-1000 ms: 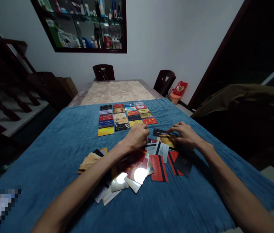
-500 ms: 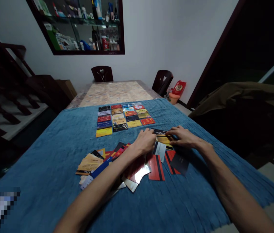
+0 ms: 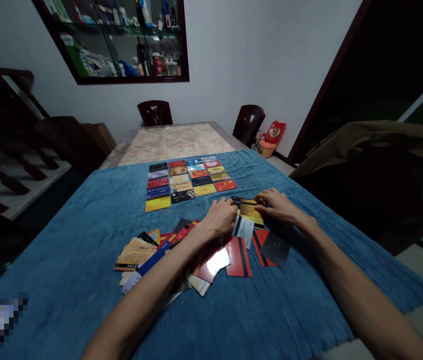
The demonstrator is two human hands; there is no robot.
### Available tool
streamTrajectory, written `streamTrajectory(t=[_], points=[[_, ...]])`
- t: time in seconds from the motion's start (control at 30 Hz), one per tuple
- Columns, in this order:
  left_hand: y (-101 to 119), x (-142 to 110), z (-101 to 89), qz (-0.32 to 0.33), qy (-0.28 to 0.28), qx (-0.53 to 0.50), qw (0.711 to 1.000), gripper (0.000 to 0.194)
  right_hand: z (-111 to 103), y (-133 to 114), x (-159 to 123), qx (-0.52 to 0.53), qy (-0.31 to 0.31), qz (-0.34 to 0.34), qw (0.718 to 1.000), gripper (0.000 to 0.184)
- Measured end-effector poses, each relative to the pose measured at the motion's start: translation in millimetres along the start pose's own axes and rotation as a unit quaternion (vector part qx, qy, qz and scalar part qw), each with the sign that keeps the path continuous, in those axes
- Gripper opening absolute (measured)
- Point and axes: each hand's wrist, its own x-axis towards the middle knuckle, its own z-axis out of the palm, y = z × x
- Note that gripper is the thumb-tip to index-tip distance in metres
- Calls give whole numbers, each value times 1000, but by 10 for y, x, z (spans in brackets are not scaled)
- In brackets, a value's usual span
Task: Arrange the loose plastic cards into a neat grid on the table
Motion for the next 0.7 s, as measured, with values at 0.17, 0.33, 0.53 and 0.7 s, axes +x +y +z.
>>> streamTrajectory(t=[0.17,0.33,0.53,0.7], points=[[-6,-8,-31,1,33,-2,999,22,25,-70,11,33,65,23,997,28],[-15,-16,-23,13,75,11,997,28,29,-179,-1,87,97,3,991,32],[-17,-22,45,45,83,45,995,27,32,-311,-11,146,120,-1,982,33],[-19,-15,61,47,95,65,992,28,47,-324,-17,166,194,33,966,34]])
